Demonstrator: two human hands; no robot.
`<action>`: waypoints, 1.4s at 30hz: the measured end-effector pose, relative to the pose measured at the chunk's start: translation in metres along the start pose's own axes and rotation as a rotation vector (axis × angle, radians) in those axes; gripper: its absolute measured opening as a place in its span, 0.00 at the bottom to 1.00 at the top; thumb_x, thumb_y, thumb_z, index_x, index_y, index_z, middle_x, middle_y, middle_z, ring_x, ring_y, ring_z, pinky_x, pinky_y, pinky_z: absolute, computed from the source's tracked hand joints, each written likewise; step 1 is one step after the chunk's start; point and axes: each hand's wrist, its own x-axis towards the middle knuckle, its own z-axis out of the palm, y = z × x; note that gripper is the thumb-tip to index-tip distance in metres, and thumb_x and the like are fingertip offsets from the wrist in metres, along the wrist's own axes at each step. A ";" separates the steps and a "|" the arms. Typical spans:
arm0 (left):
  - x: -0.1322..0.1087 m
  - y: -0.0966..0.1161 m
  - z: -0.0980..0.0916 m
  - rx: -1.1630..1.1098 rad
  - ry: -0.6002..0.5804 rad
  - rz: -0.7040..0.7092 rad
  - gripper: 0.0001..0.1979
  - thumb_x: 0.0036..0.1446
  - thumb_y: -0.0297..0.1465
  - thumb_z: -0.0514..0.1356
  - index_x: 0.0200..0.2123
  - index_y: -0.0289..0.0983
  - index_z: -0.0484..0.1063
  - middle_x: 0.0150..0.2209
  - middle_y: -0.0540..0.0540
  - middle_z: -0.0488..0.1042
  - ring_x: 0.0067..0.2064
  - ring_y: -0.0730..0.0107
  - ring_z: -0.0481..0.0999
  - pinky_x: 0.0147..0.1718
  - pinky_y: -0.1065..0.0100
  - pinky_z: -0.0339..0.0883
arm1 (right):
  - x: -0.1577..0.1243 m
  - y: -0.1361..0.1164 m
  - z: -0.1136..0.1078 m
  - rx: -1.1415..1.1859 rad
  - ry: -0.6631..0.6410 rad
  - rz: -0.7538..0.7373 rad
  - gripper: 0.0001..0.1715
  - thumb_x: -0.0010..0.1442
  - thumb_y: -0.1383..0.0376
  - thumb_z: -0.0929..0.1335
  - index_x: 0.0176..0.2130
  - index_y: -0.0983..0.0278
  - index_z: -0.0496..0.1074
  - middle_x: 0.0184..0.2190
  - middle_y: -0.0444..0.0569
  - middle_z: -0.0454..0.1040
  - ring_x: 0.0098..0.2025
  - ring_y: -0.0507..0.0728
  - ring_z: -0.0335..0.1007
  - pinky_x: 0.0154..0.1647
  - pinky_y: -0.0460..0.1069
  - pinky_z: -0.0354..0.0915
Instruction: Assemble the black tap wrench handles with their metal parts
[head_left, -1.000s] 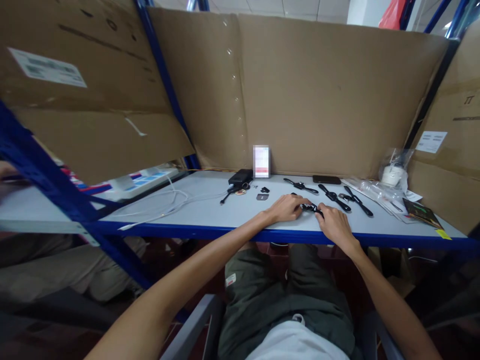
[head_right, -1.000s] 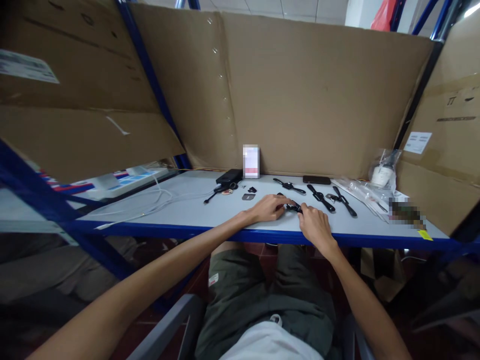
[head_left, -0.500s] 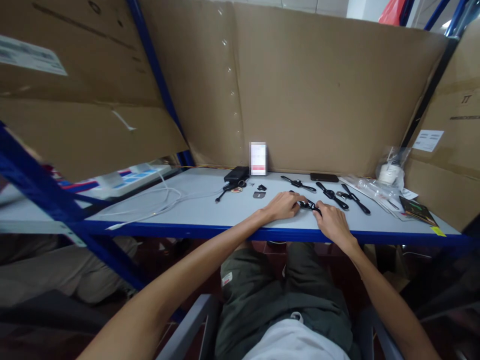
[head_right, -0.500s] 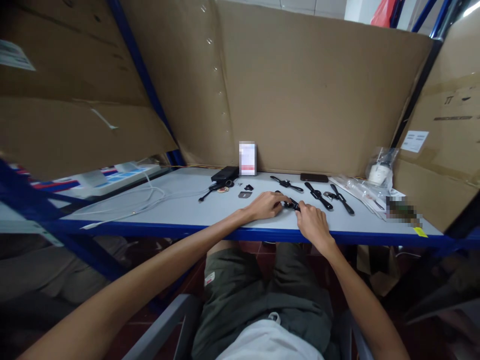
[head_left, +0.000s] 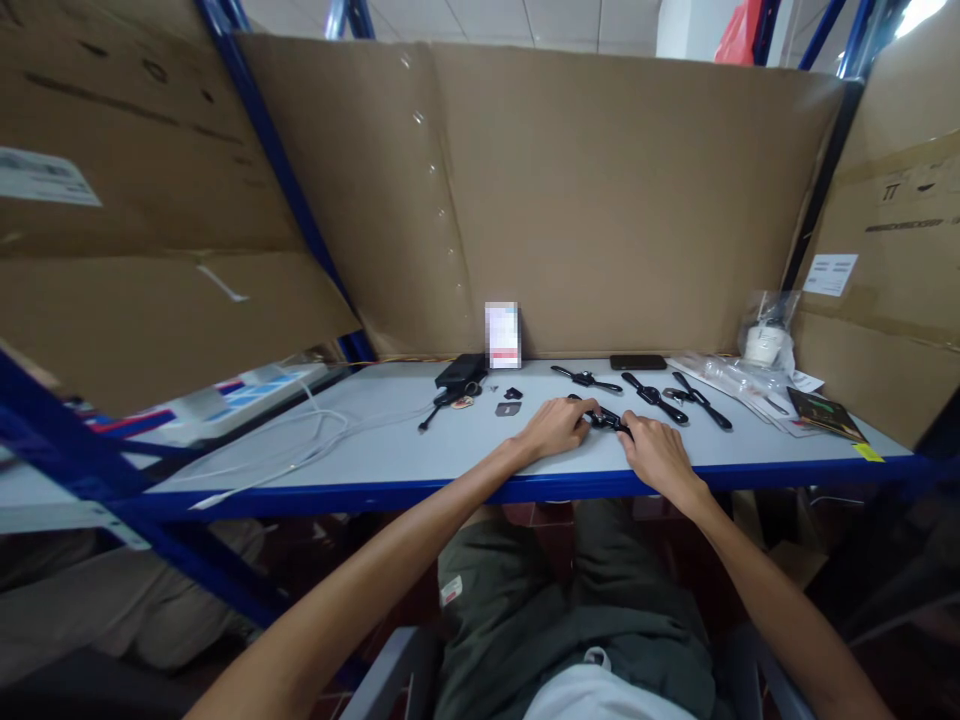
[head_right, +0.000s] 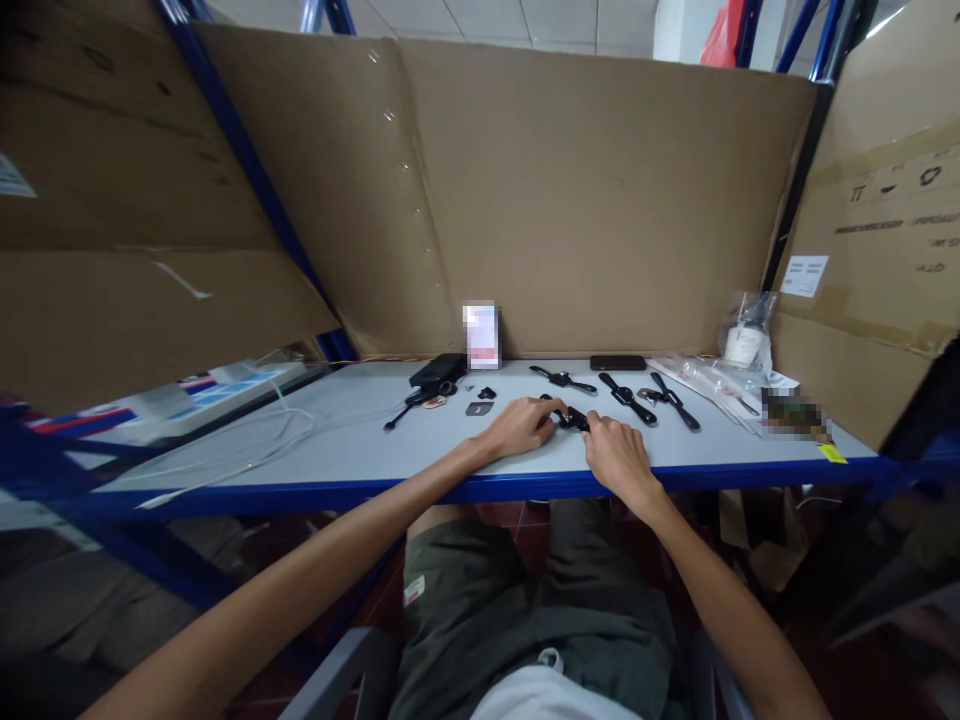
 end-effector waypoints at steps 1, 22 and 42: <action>0.000 0.000 0.001 0.004 0.003 -0.003 0.21 0.54 0.24 0.54 0.49 0.38 0.78 0.32 0.44 0.81 0.33 0.57 0.80 0.36 0.65 0.68 | 0.000 0.000 0.000 0.001 0.001 -0.001 0.12 0.74 0.61 0.62 0.52 0.61 0.70 0.46 0.53 0.81 0.47 0.63 0.79 0.40 0.50 0.63; 0.000 0.000 -0.001 -0.035 -0.009 -0.017 0.24 0.56 0.26 0.54 0.54 0.41 0.78 0.28 0.47 0.80 0.32 0.59 0.78 0.37 0.64 0.67 | 0.002 0.000 -0.001 -0.030 -0.028 0.018 0.14 0.74 0.60 0.61 0.55 0.61 0.68 0.49 0.55 0.81 0.49 0.65 0.78 0.45 0.52 0.64; -0.001 0.002 -0.003 -0.049 -0.025 0.016 0.25 0.54 0.24 0.53 0.53 0.42 0.79 0.27 0.49 0.79 0.30 0.63 0.78 0.35 0.67 0.66 | -0.001 0.002 -0.005 -0.008 -0.041 -0.003 0.16 0.74 0.60 0.60 0.56 0.60 0.70 0.47 0.55 0.81 0.50 0.63 0.78 0.44 0.50 0.64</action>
